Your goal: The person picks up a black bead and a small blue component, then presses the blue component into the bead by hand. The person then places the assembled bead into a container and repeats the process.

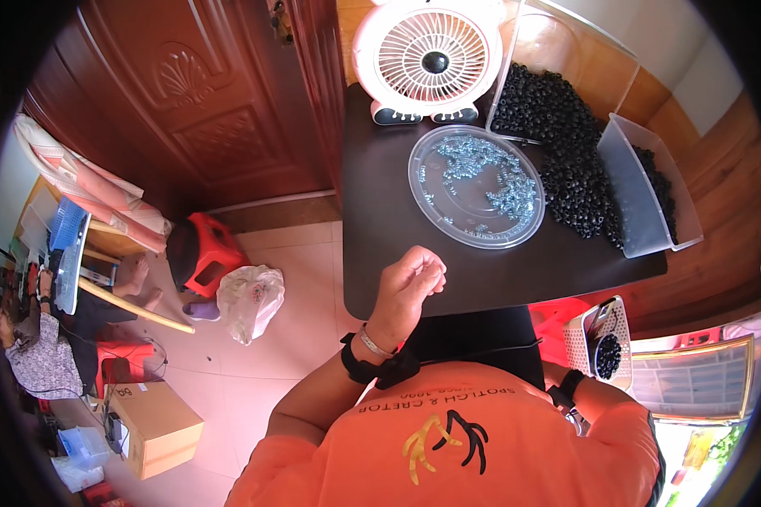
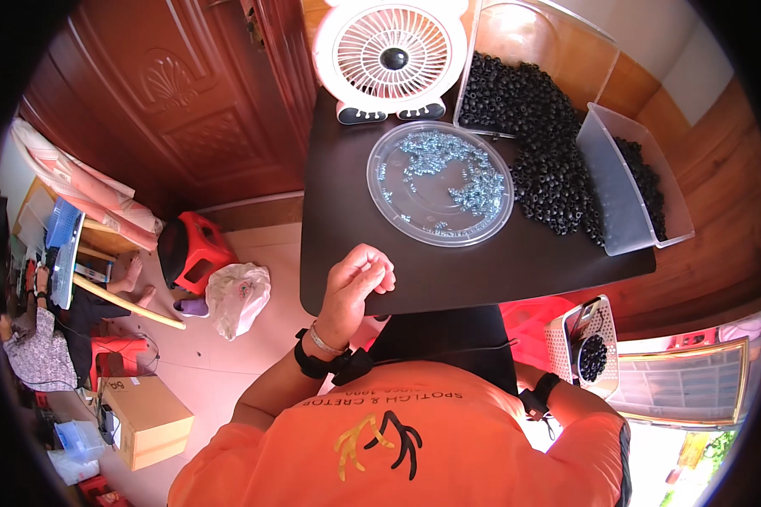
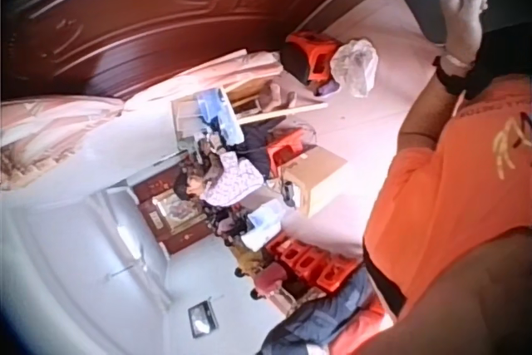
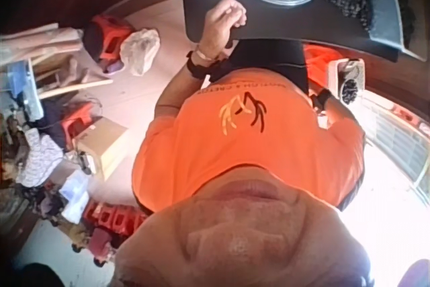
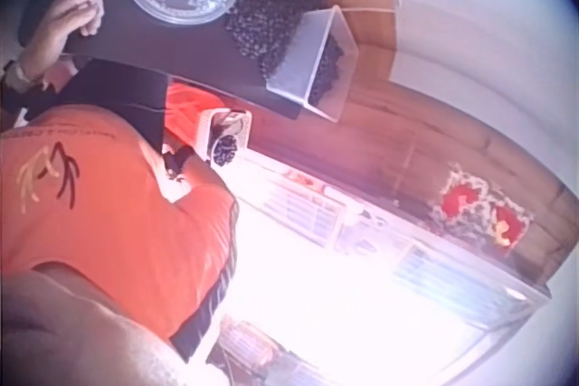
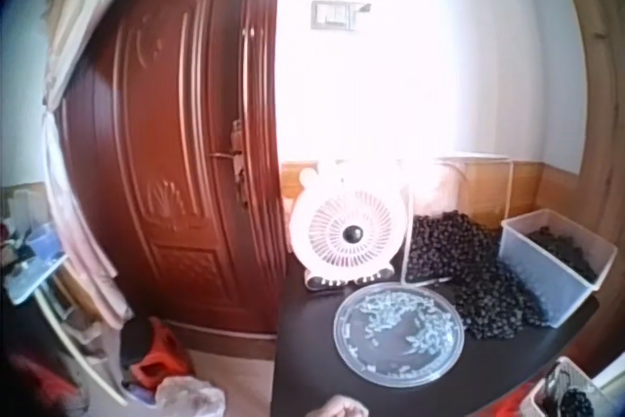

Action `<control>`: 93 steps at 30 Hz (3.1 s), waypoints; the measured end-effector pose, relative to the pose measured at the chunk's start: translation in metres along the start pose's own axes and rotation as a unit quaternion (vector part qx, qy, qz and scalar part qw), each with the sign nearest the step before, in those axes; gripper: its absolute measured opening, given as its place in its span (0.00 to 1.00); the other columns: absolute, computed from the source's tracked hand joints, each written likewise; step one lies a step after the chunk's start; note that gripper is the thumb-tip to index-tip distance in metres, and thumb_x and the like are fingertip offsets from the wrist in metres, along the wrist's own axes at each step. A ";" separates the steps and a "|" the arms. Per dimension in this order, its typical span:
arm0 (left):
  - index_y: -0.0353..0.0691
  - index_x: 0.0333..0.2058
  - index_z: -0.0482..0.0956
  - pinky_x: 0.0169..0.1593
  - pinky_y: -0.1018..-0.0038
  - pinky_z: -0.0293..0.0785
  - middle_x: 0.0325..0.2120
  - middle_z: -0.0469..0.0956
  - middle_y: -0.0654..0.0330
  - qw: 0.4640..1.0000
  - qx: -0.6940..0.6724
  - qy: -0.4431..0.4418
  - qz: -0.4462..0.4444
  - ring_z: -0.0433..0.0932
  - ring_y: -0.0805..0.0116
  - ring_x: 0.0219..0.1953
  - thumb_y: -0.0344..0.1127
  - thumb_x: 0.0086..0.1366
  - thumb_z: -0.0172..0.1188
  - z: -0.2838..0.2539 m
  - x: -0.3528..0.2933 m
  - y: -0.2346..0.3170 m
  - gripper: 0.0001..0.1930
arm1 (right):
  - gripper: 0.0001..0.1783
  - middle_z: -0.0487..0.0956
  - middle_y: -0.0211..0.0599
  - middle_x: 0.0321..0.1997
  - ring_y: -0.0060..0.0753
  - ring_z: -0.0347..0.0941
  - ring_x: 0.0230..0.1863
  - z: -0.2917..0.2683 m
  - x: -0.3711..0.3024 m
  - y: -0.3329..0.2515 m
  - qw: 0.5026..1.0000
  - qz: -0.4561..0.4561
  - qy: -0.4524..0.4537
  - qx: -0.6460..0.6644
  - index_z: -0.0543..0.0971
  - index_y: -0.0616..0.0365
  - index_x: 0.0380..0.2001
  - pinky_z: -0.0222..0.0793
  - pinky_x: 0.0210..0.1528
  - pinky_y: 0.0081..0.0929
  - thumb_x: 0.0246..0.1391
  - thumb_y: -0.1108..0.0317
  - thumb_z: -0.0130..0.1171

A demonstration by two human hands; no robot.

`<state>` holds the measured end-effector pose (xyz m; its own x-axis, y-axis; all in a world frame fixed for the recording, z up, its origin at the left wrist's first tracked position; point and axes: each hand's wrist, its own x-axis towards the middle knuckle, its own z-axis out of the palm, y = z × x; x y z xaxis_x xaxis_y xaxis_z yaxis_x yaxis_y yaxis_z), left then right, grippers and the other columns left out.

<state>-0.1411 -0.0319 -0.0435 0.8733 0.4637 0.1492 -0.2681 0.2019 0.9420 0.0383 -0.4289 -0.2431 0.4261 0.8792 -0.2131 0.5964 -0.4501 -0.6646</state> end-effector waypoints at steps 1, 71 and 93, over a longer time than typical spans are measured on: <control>0.35 0.33 0.73 0.36 0.79 0.68 0.24 0.74 0.62 1.000 0.003 0.002 -0.002 0.71 0.77 0.28 0.37 0.69 0.50 0.000 0.000 0.001 0.11 | 0.06 0.78 0.35 0.28 0.26 0.75 0.26 0.003 0.002 0.003 1.000 -0.001 -0.005 0.004 0.77 0.62 0.32 0.73 0.30 0.27 0.57 0.70 0.54; 0.36 0.31 0.71 0.35 0.79 0.68 0.25 0.74 0.60 0.999 -0.028 -0.024 0.004 0.72 0.75 0.27 0.34 0.68 0.48 -0.001 -0.003 0.004 0.09 | 0.08 0.77 0.35 0.27 0.27 0.74 0.25 -0.011 -0.061 0.030 0.966 0.053 -0.242 0.068 0.76 0.61 0.32 0.72 0.29 0.28 0.58 0.67 0.53; 0.36 0.31 0.71 0.34 0.80 0.68 0.25 0.74 0.60 1.000 -0.026 -0.017 -0.004 0.72 0.75 0.27 0.35 0.69 0.47 -0.002 -0.003 0.006 0.10 | 0.09 0.77 0.35 0.26 0.27 0.74 0.25 -0.017 -0.066 0.030 0.939 0.076 -0.321 0.098 0.76 0.61 0.32 0.72 0.29 0.28 0.58 0.66 0.53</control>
<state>-0.1460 -0.0310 -0.0392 0.8883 0.4329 0.1535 -0.2817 0.2495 0.9265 0.0397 -0.5029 -0.2367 -0.0387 0.7487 -0.6618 0.3995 -0.5955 -0.6970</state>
